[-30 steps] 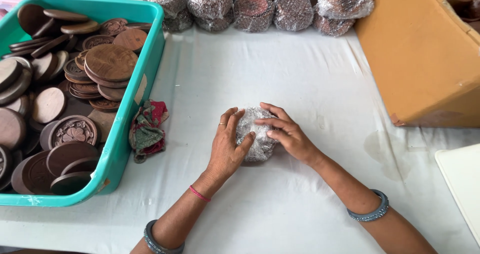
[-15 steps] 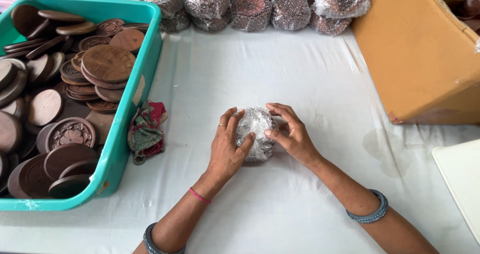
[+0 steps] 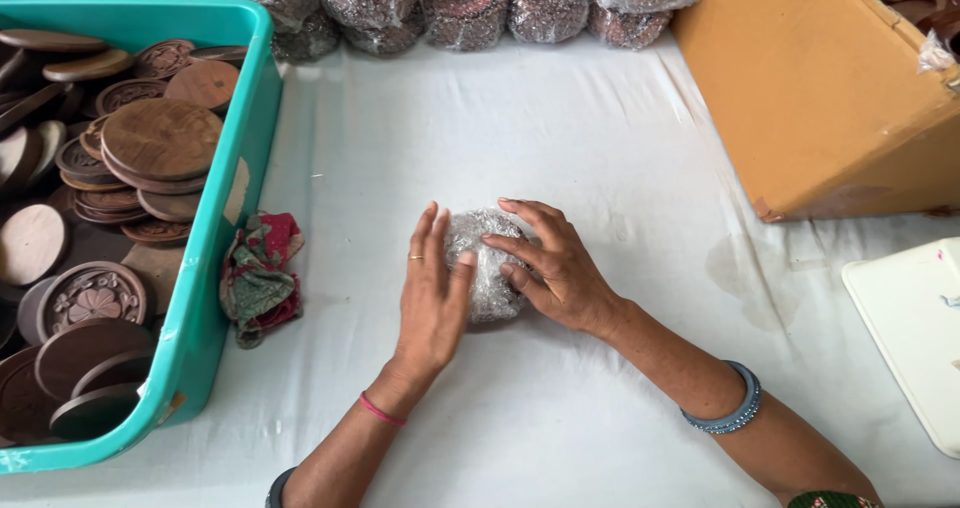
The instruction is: Clean and polish wooden carved items using a cloth.
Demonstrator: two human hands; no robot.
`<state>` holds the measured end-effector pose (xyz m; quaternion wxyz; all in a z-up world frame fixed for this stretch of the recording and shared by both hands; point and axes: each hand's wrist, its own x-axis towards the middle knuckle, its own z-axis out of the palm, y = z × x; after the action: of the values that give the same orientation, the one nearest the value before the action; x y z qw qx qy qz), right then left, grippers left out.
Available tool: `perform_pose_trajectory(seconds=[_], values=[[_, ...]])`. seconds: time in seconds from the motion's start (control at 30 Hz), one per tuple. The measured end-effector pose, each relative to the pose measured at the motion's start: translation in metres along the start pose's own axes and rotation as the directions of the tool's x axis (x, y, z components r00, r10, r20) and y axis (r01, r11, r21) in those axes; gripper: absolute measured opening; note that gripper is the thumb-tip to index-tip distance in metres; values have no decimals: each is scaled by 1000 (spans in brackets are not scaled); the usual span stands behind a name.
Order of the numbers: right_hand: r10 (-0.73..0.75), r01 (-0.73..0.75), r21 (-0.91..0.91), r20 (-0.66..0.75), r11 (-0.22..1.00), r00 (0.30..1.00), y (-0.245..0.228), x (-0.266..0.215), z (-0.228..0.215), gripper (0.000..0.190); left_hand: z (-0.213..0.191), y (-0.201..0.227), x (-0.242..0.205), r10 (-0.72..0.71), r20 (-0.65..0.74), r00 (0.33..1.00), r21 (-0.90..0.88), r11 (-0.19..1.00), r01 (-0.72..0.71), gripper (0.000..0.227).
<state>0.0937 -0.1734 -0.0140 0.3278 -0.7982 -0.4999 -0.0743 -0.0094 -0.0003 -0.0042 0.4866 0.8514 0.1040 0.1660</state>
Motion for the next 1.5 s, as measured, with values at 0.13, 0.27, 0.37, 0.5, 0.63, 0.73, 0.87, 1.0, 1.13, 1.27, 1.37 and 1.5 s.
perform_pose_trajectory(seconds=[0.13, 0.27, 0.37, 0.5, 0.63, 0.73, 0.87, 1.0, 1.13, 1.27, 1.37, 1.5], values=[[17, -17, -3, 18, 1000, 1000, 0, -1, -1, 37, -13, -29, 12, -47, -107, 993, -254, 967, 18, 59], [59, -63, 75, 55, 995, 997, -1, -1, -2, 40, -21, -52, 23, -194, -85, 977, -396, 907, 145, 55], [92, -101, 115, 78, 988, 993, -3, 1, -2, 43, -17, -39, 22, -321, 17, 947, -438, 849, 295, 57], [111, -124, 172, 86, 977, 990, -4, -1, -2, 44, -9, -30, 15, -220, 52, 974, -286, 931, 225, 57], [99, -111, 214, 67, 971, 993, -8, 0, -5, 42, -9, -24, 11, 44, 4, 999, -136, 990, -43, 54], [104, -115, 181, 70, 977, 992, -9, -1, -4, 41, -11, -5, 6, 57, -60, 997, 25, 998, -56, 39], [145, -161, 181, 97, 970, 985, -8, -1, -2, 39, -11, 2, 0, 33, -68, 997, 91, 995, -27, 21], [159, -176, 197, 102, 964, 982, -5, -1, -1, 40, -9, -8, -4, 356, -80, 931, 248, 912, -327, 15], [192, -217, 249, 120, 944, 974, 2, -1, -1, 40, -6, 9, -4, 319, -47, 947, 296, 910, -291, 24], [157, -170, 430, 66, 887, 985, 20, -2, 3, 43, 2, 2, -5, 313, -97, 945, 269, 922, -279, 23], [240, -240, 519, 68, 820, 968, 17, -1, -6, 45, 1, 0, -6, 344, -109, 932, 270, 913, -306, 19], [340, -305, 440, -1, 845, 941, 19, -30, -19, 42, -5, 0, -7, 381, -144, 913, 239, 909, -341, 21]])
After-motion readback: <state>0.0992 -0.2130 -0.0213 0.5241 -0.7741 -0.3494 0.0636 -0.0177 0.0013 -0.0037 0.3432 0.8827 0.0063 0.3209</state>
